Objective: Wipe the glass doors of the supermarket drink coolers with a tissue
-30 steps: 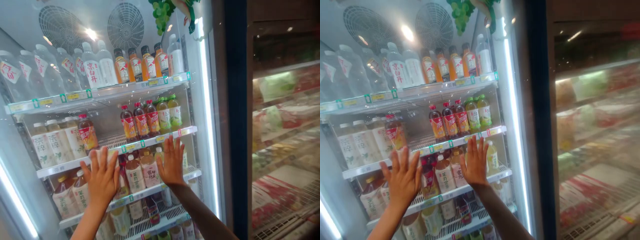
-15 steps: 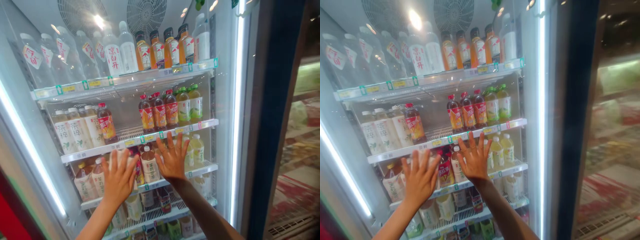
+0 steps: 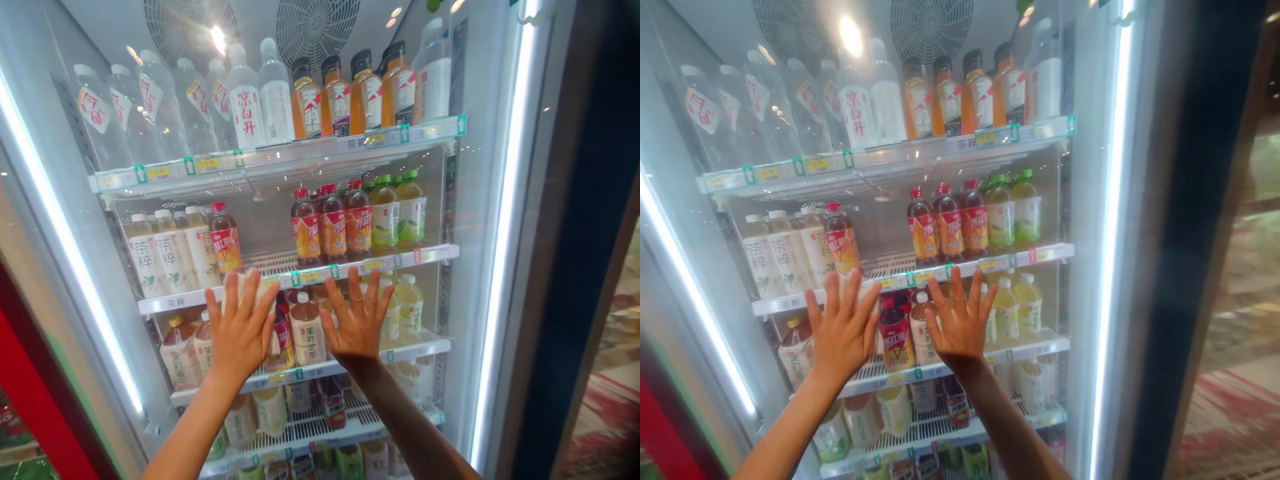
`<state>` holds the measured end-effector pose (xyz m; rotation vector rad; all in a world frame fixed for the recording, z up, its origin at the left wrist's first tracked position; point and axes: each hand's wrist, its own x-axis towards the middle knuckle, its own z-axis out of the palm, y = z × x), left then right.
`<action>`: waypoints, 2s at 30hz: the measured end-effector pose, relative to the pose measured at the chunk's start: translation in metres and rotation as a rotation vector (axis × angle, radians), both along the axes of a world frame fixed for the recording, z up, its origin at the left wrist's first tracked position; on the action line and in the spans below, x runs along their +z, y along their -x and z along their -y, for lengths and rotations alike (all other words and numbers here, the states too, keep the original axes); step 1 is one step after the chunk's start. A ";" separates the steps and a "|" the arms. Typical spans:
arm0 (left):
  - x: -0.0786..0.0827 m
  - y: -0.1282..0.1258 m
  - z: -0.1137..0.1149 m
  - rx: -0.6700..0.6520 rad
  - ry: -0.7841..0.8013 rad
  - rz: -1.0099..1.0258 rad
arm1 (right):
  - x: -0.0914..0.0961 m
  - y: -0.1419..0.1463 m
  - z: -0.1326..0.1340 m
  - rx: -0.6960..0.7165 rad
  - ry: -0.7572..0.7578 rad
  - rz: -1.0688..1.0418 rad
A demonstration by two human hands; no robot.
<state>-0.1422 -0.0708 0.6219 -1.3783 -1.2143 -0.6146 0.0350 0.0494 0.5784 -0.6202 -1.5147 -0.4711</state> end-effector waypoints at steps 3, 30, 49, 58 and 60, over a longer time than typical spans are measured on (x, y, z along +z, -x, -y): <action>-0.001 -0.001 -0.001 0.033 -0.060 0.058 | -0.002 0.003 0.002 -0.001 0.023 -0.004; -0.037 0.114 0.078 -0.002 -0.017 0.105 | 0.010 0.084 0.051 -0.017 0.006 0.046; 0.006 0.084 0.050 0.056 -0.065 0.107 | 0.011 0.082 0.055 0.035 0.028 0.045; 0.021 0.059 0.030 0.055 -0.022 0.067 | 0.012 0.069 0.056 0.094 0.025 0.139; 0.032 0.045 0.019 0.063 -0.077 0.140 | 0.011 0.053 0.047 0.099 0.013 0.192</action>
